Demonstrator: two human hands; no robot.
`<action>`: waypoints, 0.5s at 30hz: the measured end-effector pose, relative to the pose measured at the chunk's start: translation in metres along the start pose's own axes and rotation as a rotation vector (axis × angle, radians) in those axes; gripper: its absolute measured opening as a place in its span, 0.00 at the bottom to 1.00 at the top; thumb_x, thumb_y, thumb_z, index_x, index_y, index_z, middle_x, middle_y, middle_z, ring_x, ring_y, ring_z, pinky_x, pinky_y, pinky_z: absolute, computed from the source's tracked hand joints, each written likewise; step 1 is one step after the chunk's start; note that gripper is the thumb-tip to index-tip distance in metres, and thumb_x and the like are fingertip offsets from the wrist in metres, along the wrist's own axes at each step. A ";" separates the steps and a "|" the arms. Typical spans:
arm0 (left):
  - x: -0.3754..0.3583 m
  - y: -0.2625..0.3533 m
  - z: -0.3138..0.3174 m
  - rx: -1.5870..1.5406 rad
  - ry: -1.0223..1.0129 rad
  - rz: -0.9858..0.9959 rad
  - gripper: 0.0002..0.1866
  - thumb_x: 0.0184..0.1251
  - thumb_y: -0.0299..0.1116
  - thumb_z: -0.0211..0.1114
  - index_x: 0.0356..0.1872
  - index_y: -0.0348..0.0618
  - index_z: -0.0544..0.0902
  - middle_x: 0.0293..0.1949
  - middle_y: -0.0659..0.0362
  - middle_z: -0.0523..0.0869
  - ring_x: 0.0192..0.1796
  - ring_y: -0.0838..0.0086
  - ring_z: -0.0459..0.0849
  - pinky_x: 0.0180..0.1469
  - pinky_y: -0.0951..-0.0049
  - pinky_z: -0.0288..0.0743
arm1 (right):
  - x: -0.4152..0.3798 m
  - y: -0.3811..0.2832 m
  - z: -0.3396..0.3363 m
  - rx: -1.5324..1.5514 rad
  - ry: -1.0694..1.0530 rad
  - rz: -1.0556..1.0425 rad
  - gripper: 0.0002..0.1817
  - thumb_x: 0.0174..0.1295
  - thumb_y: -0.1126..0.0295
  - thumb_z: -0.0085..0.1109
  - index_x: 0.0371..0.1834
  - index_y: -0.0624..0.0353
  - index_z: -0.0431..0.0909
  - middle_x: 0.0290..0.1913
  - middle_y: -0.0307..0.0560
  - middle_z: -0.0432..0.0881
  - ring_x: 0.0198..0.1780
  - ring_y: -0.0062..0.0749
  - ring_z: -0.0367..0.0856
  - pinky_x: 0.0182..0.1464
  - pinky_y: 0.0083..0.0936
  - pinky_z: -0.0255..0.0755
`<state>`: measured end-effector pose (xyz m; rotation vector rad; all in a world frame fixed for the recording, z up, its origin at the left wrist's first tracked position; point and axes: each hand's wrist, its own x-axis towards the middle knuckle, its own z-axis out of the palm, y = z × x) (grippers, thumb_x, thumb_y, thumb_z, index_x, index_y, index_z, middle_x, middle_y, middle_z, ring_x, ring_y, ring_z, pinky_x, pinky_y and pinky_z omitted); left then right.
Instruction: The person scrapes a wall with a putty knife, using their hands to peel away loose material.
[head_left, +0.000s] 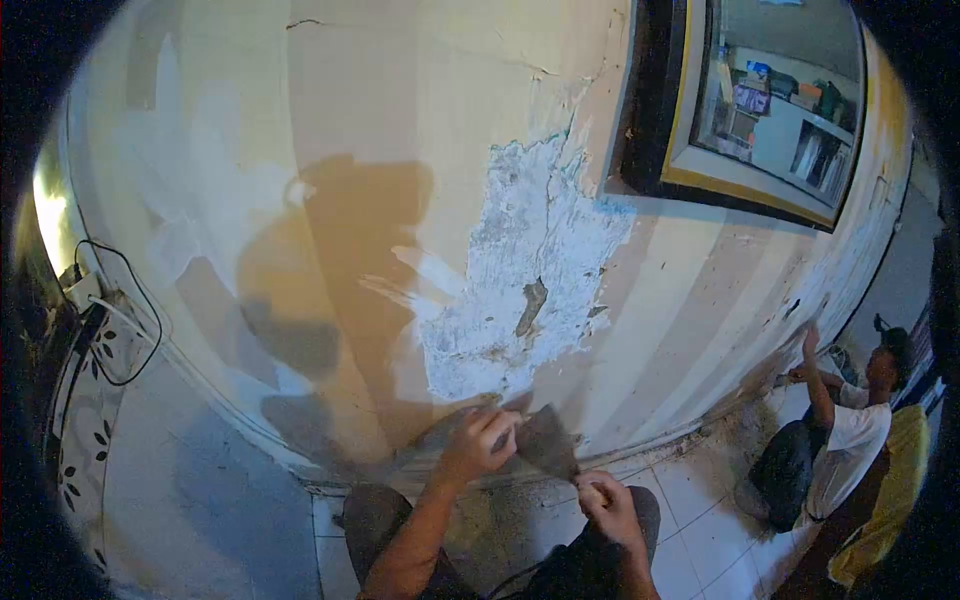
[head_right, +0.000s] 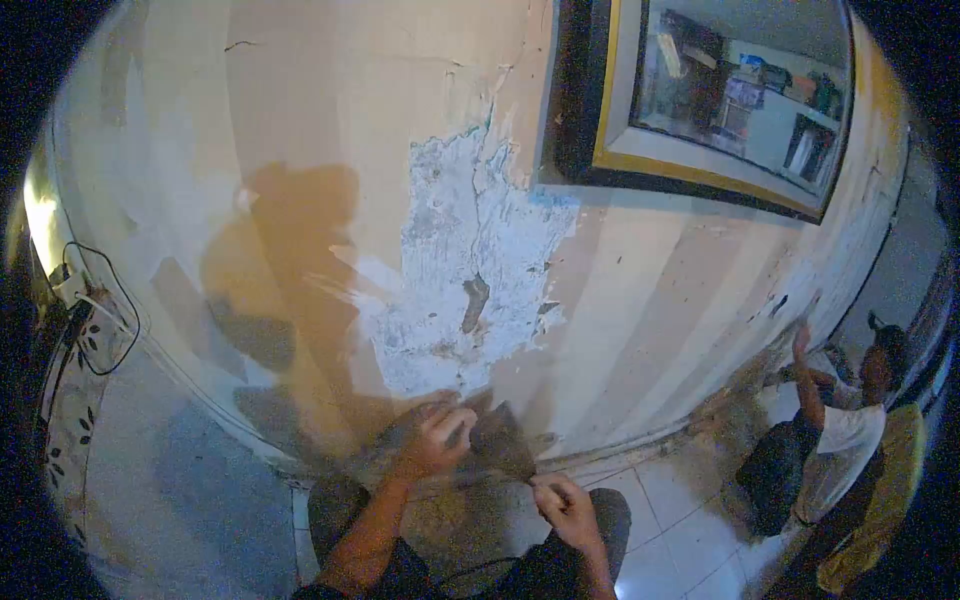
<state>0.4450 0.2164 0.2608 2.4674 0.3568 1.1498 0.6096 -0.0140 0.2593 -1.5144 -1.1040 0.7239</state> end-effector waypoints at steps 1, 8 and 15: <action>0.004 0.002 -0.002 -0.003 0.002 0.003 0.17 0.62 0.32 0.61 0.52 0.44 0.78 0.48 0.49 0.83 0.49 0.54 0.82 0.54 0.58 0.75 | -0.001 -0.015 0.002 -0.003 0.003 -0.002 0.11 0.66 0.73 0.56 0.51 0.60 0.75 0.29 0.37 0.76 0.25 0.16 0.70 0.27 0.17 0.67; -0.008 0.004 -0.001 -0.098 0.008 -0.160 0.20 0.63 0.36 0.61 0.55 0.44 0.75 0.45 0.47 0.82 0.45 0.49 0.82 0.48 0.55 0.76 | 0.023 -0.115 0.029 0.351 0.091 -0.208 0.12 0.67 0.75 0.53 0.52 0.58 0.66 0.36 0.41 0.74 0.25 0.16 0.68 0.25 0.15 0.64; -0.004 0.011 -0.009 0.003 -0.119 -0.135 0.19 0.63 0.38 0.60 0.55 0.46 0.76 0.45 0.46 0.83 0.44 0.47 0.82 0.44 0.52 0.78 | 0.083 -0.213 0.046 0.387 0.055 -0.507 0.12 0.70 0.73 0.49 0.54 0.60 0.67 0.42 0.40 0.73 0.24 0.14 0.67 0.22 0.13 0.60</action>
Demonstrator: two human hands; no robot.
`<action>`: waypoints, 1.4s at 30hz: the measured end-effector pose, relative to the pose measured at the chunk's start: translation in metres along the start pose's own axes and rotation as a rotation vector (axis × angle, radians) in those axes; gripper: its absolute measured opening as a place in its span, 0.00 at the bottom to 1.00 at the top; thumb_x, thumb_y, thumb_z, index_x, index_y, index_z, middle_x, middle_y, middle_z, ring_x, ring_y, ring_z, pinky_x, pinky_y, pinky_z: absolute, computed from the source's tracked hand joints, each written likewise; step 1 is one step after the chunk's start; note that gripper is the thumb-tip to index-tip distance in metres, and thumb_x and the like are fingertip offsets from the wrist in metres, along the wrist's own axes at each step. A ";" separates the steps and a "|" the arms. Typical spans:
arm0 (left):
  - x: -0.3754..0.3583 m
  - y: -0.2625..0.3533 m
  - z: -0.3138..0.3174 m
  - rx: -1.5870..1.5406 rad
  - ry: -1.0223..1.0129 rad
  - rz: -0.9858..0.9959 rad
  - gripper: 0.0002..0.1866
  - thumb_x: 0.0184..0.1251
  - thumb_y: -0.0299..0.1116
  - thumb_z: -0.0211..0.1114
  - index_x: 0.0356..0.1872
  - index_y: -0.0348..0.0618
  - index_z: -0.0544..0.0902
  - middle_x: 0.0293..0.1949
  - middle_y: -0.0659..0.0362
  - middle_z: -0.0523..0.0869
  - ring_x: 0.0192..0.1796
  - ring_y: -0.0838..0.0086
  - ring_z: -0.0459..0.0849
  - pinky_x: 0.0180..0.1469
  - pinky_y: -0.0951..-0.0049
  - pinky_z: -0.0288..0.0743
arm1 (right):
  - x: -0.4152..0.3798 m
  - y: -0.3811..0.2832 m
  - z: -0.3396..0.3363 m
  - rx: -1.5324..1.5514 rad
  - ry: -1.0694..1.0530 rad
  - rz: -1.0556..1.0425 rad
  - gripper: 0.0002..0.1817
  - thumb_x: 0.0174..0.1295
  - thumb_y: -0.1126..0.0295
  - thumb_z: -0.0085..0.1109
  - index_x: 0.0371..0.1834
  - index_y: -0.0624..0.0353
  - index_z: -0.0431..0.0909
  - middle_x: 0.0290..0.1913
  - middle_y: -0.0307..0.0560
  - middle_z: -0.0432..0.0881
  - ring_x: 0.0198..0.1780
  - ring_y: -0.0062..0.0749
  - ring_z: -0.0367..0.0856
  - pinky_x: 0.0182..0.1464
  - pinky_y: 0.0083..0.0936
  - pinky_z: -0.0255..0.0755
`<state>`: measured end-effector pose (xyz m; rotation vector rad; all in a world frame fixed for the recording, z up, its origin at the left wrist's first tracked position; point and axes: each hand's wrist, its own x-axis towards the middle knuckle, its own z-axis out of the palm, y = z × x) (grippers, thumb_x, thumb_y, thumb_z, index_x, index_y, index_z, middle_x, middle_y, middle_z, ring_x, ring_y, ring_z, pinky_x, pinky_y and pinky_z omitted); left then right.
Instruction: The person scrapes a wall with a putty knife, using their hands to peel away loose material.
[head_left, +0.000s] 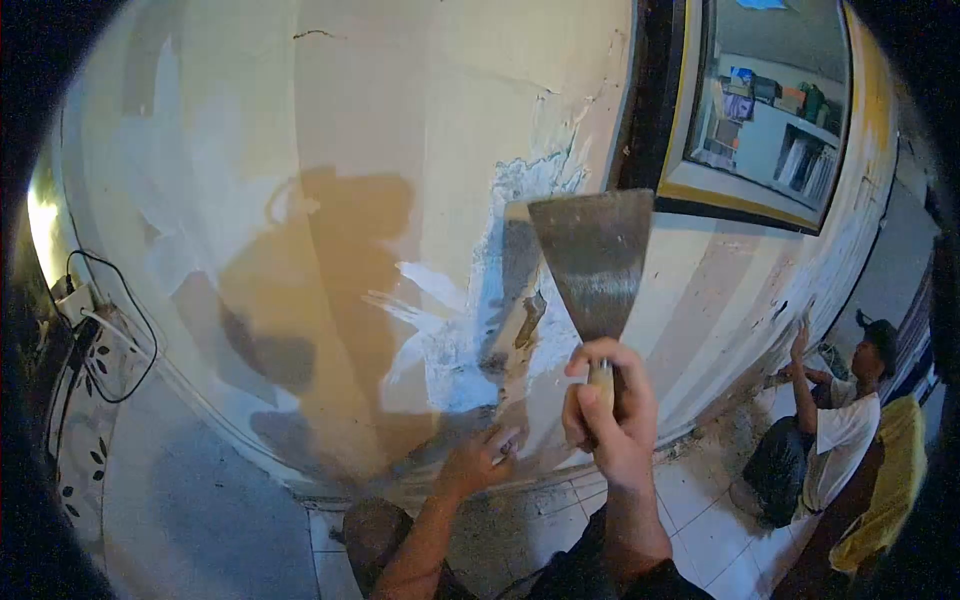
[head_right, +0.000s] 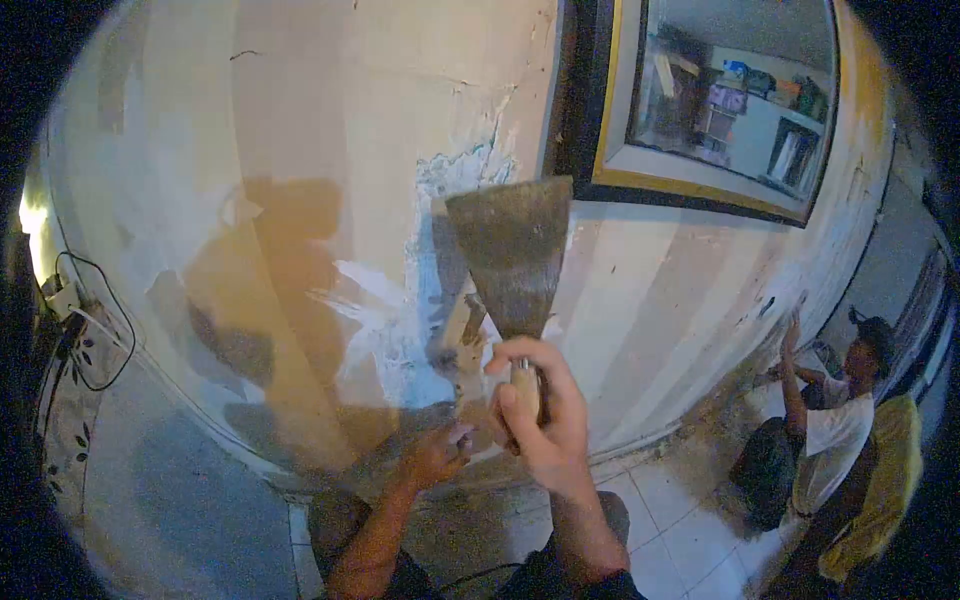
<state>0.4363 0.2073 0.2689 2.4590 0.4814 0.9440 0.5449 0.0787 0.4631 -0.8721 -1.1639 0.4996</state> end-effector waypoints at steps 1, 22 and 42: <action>0.001 -0.001 0.000 -0.002 0.001 0.005 0.19 0.63 0.38 0.60 0.55 0.46 0.76 0.45 0.46 0.83 0.44 0.47 0.82 0.44 0.52 0.78 | 0.009 -0.001 0.002 -0.004 0.001 -0.004 0.12 0.70 0.73 0.49 0.54 0.60 0.67 0.42 0.40 0.73 0.24 0.14 0.67 0.22 0.13 0.60; -0.001 -0.003 0.002 -0.025 -0.095 0.015 0.17 0.61 0.36 0.61 0.51 0.47 0.78 0.39 0.50 0.84 0.42 0.53 0.83 0.45 0.56 0.78 | 0.033 -0.005 0.004 0.245 0.029 0.012 0.10 0.74 0.65 0.43 0.49 0.58 0.68 0.38 0.40 0.68 0.14 0.13 0.59 0.11 0.14 0.49; -0.002 -0.012 0.013 -0.010 -0.129 -0.019 0.17 0.61 0.36 0.60 0.52 0.48 0.78 0.46 0.50 0.84 0.42 0.52 0.84 0.45 0.54 0.78 | 0.024 -0.002 -0.011 0.267 0.019 -0.009 0.08 0.74 0.68 0.44 0.46 0.60 0.69 0.33 0.43 0.70 0.13 0.14 0.60 0.11 0.15 0.51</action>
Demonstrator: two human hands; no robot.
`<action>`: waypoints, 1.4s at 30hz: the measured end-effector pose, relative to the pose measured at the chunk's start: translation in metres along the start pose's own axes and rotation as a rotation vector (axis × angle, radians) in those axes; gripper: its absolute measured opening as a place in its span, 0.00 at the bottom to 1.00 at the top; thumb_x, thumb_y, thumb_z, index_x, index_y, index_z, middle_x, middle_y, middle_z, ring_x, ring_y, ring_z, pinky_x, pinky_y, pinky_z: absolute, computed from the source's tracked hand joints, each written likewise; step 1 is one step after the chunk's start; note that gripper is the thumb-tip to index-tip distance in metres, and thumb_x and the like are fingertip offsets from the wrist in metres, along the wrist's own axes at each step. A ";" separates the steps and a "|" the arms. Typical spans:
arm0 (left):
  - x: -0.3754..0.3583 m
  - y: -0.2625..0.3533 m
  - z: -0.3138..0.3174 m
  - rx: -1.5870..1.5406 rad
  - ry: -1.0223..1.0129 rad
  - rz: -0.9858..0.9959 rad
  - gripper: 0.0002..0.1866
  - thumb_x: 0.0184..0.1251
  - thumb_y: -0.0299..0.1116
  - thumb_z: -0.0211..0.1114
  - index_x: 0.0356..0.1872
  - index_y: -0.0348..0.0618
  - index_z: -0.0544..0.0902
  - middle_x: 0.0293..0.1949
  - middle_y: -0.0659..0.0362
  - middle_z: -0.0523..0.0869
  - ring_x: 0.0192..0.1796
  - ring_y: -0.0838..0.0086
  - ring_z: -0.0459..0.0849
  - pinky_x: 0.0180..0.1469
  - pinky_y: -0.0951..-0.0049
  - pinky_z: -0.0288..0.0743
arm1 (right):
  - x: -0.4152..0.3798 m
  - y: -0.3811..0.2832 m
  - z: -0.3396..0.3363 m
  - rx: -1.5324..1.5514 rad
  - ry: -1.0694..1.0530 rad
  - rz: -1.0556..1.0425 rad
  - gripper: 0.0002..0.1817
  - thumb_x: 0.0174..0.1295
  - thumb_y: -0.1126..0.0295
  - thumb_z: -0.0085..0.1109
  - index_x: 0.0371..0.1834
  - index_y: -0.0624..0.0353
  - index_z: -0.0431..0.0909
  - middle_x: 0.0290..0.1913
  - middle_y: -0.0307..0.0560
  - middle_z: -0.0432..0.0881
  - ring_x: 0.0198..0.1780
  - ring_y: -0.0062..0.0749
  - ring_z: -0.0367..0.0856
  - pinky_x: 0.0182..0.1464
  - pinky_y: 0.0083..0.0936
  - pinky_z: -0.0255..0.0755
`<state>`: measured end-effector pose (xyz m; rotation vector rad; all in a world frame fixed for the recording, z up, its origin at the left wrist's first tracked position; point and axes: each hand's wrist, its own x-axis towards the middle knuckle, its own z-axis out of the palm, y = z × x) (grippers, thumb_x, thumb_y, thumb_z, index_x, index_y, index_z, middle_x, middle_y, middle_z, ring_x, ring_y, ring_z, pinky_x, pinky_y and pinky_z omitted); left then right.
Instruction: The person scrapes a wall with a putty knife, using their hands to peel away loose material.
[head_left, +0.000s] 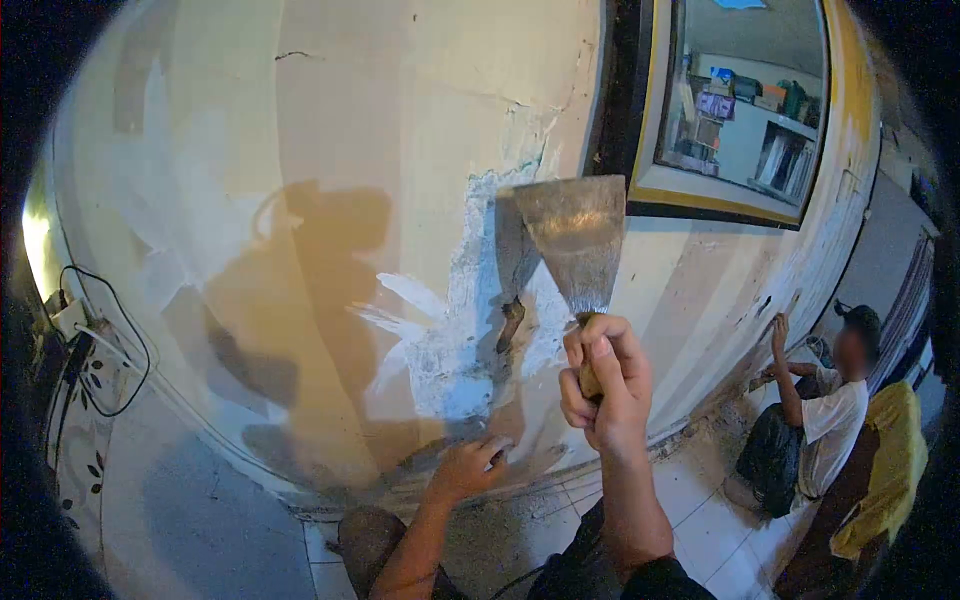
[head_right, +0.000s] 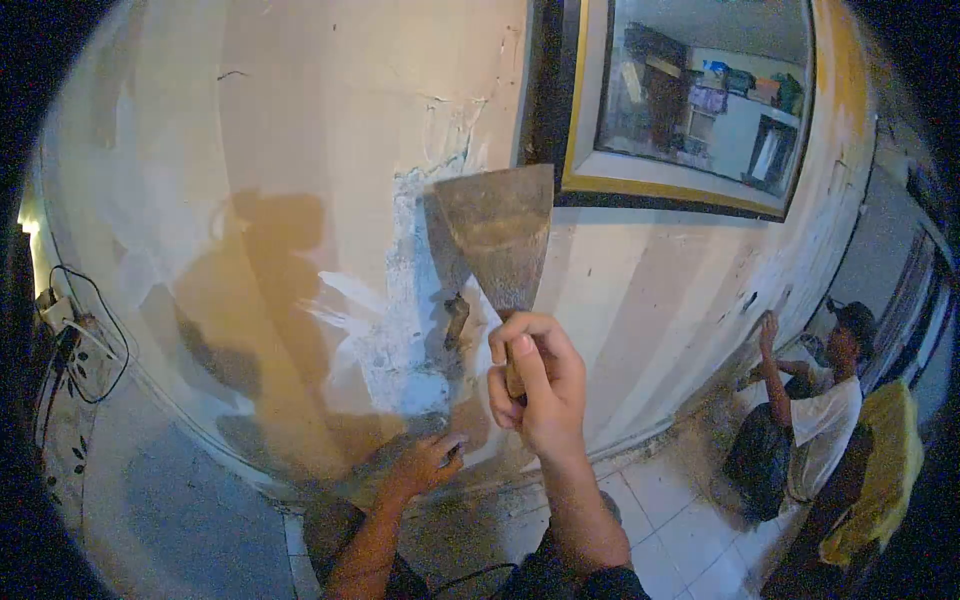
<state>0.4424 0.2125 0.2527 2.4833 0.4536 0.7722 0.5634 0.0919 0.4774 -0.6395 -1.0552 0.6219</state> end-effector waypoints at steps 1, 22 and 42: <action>-0.001 0.001 0.000 0.000 -0.006 0.000 0.17 0.61 0.36 0.60 0.52 0.48 0.78 0.46 0.50 0.84 0.42 0.52 0.84 0.45 0.54 0.78 | -0.007 0.000 -0.005 0.001 0.006 0.000 0.08 0.74 0.68 0.44 0.46 0.60 0.69 0.33 0.43 0.70 0.13 0.14 0.60 0.11 0.15 0.51; -0.005 -0.012 0.026 0.023 -0.045 0.026 0.23 0.62 0.41 0.58 0.59 0.52 0.74 0.44 0.49 0.84 0.43 0.46 0.82 0.45 0.51 0.78 | -0.042 -0.004 -0.013 -0.257 0.036 0.072 0.11 0.72 0.69 0.46 0.52 0.61 0.70 0.35 0.44 0.76 0.18 0.14 0.66 0.16 0.14 0.56; 0.001 0.017 -0.009 -0.058 -0.097 0.047 0.16 0.65 0.38 0.59 0.52 0.49 0.75 0.39 0.47 0.85 0.42 0.46 0.83 0.46 0.52 0.78 | -0.001 0.012 0.013 -0.429 0.137 -0.131 0.08 0.72 0.69 0.48 0.48 0.61 0.72 0.21 0.32 0.68 0.15 0.11 0.62 0.16 0.13 0.53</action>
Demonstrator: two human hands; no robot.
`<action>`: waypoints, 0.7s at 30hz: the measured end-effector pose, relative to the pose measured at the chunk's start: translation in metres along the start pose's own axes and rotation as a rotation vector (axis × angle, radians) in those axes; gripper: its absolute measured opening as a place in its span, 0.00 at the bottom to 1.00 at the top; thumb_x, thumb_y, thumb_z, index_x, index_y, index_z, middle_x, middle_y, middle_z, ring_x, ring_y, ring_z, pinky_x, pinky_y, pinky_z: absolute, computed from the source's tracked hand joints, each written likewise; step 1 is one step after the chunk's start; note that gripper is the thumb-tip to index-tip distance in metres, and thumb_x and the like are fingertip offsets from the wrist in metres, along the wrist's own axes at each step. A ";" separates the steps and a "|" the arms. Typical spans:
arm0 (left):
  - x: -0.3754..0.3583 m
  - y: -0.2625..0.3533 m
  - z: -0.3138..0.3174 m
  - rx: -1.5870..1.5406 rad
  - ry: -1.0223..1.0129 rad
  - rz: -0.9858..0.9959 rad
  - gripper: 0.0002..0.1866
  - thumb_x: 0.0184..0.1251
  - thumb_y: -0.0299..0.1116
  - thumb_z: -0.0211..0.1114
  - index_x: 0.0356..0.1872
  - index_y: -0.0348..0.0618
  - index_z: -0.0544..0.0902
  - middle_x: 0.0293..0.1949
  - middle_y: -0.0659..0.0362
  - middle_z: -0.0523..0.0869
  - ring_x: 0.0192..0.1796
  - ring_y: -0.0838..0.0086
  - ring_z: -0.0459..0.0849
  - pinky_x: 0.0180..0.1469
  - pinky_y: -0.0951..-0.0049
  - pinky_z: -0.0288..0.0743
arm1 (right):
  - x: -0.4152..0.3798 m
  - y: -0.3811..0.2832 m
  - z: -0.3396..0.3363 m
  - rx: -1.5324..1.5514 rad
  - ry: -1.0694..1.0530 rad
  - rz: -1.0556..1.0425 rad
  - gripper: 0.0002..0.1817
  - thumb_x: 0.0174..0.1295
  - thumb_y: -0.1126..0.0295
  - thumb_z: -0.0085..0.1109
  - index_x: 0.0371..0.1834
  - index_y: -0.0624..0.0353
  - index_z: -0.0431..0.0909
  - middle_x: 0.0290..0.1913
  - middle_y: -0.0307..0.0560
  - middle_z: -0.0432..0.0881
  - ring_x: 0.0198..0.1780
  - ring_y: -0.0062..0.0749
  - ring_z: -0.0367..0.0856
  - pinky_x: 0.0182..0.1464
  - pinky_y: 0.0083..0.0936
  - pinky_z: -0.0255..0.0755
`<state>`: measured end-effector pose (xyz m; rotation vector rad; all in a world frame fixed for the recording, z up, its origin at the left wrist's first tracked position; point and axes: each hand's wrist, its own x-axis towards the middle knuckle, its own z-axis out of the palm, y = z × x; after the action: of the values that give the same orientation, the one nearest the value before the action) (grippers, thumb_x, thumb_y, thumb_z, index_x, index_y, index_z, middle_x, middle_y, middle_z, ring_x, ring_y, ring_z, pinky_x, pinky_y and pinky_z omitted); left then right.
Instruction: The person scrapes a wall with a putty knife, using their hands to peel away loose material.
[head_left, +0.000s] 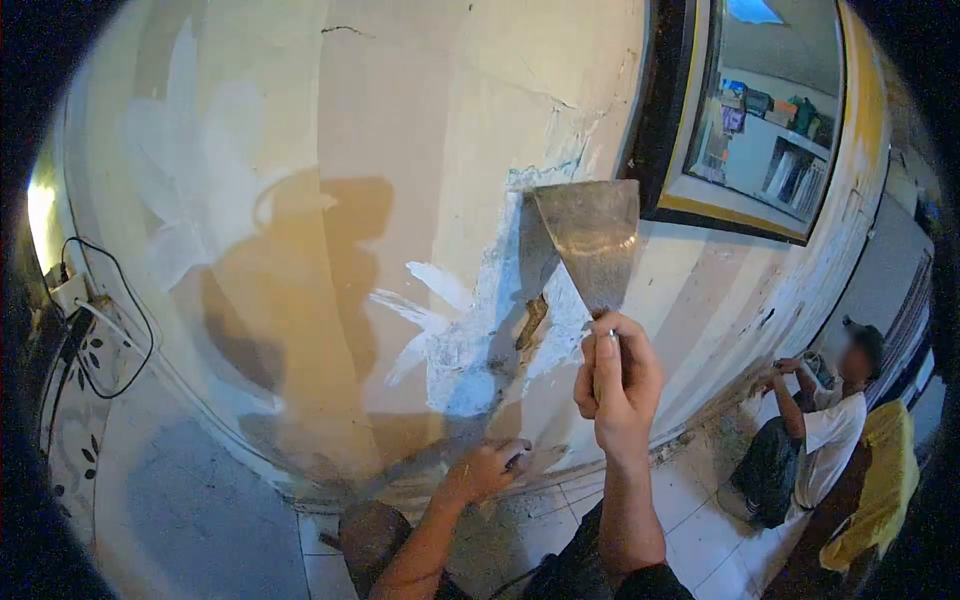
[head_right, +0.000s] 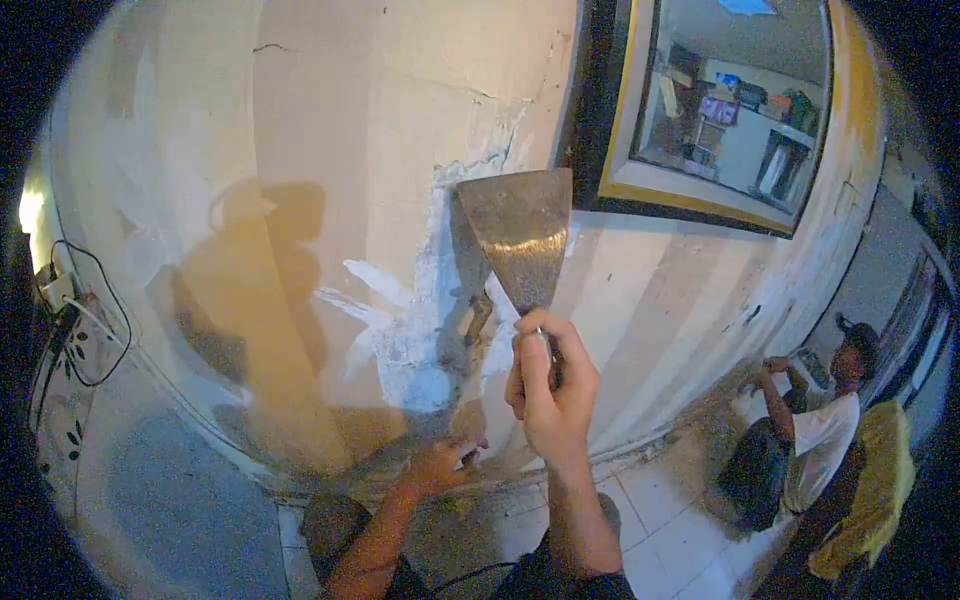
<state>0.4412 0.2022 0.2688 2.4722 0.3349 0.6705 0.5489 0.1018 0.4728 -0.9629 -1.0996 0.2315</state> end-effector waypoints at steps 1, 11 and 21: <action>0.001 -0.001 0.003 -0.004 0.001 0.005 0.16 0.65 0.38 0.59 0.52 0.49 0.75 0.39 0.47 0.85 0.42 0.46 0.83 0.46 0.52 0.78 | 0.006 0.001 -0.001 -0.006 0.000 -0.003 0.08 0.72 0.69 0.48 0.48 0.61 0.72 0.21 0.32 0.68 0.15 0.11 0.62 0.16 0.13 0.53; -0.001 0.005 -0.003 0.009 -0.173 -0.139 0.19 0.62 0.37 0.61 0.54 0.45 0.76 0.47 0.45 0.82 0.48 0.47 0.81 0.52 0.54 0.75 | 0.007 -0.008 -0.008 0.035 -0.035 0.016 0.08 0.72 0.69 0.47 0.48 0.60 0.72 0.21 0.31 0.67 0.15 0.10 0.61 0.15 0.14 0.52; -0.003 -0.010 0.018 -0.004 -0.060 -0.043 0.20 0.64 0.41 0.60 0.55 0.46 0.75 0.51 0.46 0.81 0.51 0.47 0.80 0.55 0.54 0.74 | 0.015 -0.029 0.003 -0.064 0.066 -0.096 0.09 0.71 0.69 0.49 0.47 0.62 0.73 0.22 0.30 0.67 0.17 0.09 0.62 0.18 0.13 0.55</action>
<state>0.4472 0.2008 0.2488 2.4687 0.3627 0.5775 0.5452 0.0950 0.5048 -0.9647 -1.0946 0.0857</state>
